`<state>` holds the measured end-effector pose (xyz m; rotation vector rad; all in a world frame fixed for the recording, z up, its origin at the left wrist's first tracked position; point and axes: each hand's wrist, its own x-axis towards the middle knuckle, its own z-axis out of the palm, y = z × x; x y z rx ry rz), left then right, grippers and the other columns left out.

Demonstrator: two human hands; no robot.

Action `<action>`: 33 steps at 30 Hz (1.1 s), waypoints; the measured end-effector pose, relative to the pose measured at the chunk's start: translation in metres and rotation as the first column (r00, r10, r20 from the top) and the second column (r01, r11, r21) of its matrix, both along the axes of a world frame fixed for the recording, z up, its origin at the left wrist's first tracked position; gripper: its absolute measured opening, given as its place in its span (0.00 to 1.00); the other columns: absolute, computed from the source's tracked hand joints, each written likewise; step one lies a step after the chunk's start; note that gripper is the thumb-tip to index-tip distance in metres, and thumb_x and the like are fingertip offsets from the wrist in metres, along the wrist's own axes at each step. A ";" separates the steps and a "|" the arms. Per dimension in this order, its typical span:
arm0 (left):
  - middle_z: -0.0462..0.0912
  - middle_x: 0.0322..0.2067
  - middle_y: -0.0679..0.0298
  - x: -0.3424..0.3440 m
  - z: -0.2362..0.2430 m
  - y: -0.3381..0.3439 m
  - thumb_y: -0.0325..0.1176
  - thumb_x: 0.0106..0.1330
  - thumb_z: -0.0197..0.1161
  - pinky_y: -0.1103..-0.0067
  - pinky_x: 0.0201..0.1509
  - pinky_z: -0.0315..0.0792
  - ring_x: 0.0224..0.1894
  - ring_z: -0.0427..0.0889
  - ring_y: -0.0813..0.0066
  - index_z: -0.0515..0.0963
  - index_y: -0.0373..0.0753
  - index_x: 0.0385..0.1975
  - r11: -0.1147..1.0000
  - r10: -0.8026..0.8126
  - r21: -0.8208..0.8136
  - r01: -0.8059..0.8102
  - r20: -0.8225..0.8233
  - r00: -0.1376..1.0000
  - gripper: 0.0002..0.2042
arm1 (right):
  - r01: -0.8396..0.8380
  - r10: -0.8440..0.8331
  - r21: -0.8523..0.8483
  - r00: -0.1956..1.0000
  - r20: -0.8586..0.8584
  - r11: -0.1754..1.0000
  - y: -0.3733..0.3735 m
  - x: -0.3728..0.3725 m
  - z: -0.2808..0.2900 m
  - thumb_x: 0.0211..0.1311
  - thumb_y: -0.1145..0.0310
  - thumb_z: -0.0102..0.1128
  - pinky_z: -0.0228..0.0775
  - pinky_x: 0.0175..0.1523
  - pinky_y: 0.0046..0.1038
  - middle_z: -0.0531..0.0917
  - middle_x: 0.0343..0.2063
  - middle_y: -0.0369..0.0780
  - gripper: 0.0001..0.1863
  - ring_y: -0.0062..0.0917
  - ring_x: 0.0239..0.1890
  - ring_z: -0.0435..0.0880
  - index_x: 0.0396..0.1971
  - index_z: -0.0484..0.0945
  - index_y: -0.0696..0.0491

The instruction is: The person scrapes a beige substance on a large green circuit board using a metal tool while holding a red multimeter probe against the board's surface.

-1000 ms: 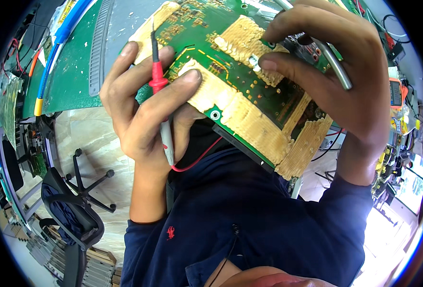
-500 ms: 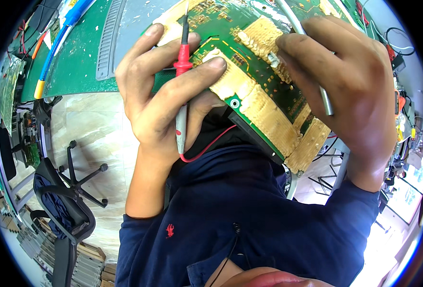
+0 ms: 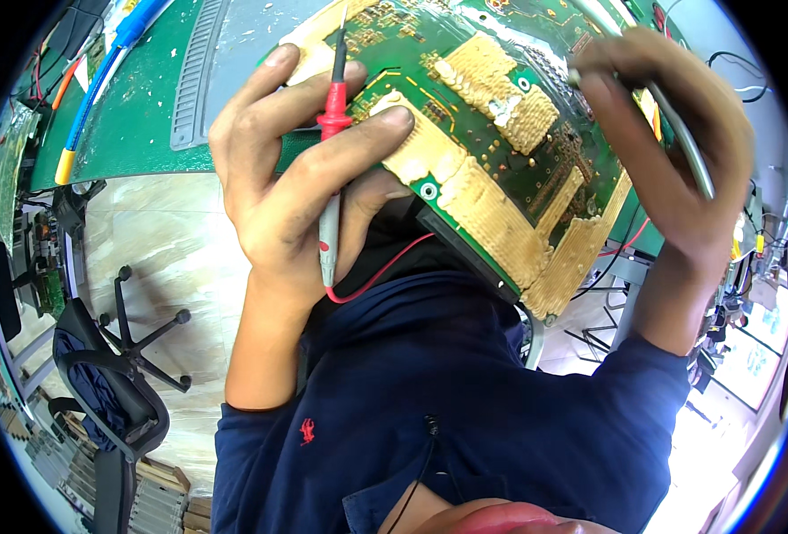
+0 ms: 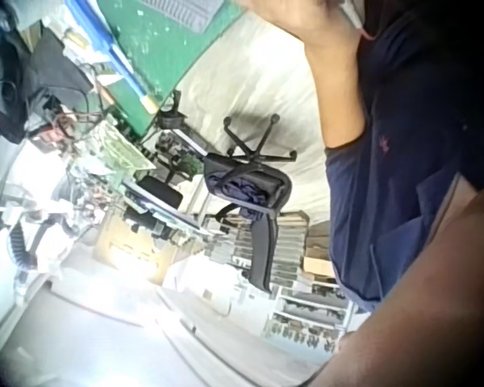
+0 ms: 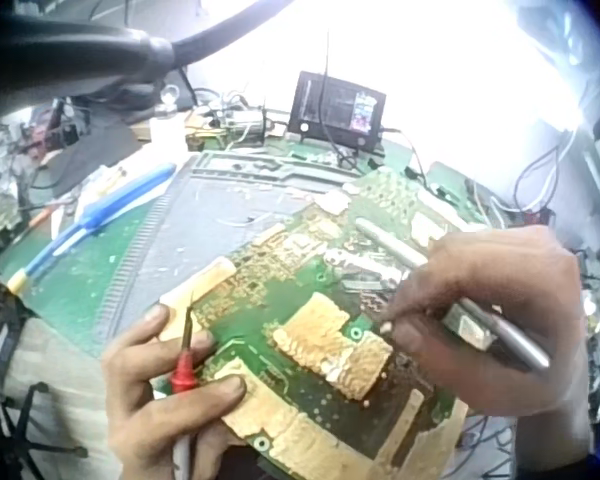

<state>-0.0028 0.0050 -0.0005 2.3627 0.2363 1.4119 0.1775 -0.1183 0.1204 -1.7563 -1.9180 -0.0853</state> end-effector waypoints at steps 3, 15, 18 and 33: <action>0.78 0.41 0.55 0.001 0.001 0.000 0.33 0.49 0.63 0.66 0.58 0.58 0.52 0.69 0.53 0.78 0.42 0.34 1.000 0.002 0.006 -0.002 0.002 1.000 0.11 | -0.103 0.089 -0.120 0.989 -0.117 0.987 -0.011 -0.008 0.012 0.40 0.80 0.60 0.70 0.33 0.23 0.79 0.24 0.44 0.09 0.27 0.26 0.79 0.27 0.77 0.62; 0.77 0.42 0.55 0.001 -0.002 -0.002 0.34 0.51 0.62 0.66 0.59 0.57 0.54 0.67 0.54 0.77 0.41 0.34 1.000 0.009 -0.012 -0.009 -0.006 1.000 0.11 | -0.065 0.112 0.105 0.830 -0.547 0.992 -0.016 -0.002 -0.015 0.61 0.53 0.46 0.69 0.32 0.22 0.80 0.29 0.47 0.29 0.26 0.28 0.78 0.48 0.69 0.67; 0.77 0.42 0.55 0.002 -0.002 -0.003 0.35 0.52 0.62 0.65 0.59 0.57 0.54 0.67 0.53 0.77 0.41 0.35 1.000 0.004 -0.017 -0.004 -0.006 1.000 0.11 | 0.028 0.045 0.125 0.840 -0.540 0.992 -0.032 0.021 -0.017 0.61 0.55 0.48 0.67 0.33 0.21 0.78 0.28 0.46 0.28 0.25 0.29 0.77 0.47 0.68 0.69; 0.73 0.42 0.52 0.002 -0.003 -0.003 0.41 0.58 0.60 0.64 0.59 0.59 0.56 0.66 0.52 0.76 0.40 0.36 1.000 -0.001 -0.002 0.001 -0.017 1.000 0.13 | 0.047 -0.078 -0.063 0.617 -0.783 0.997 -0.036 0.040 -0.036 0.51 0.69 0.55 0.60 0.30 0.17 0.74 0.27 0.42 0.14 0.19 0.26 0.72 0.33 0.73 0.64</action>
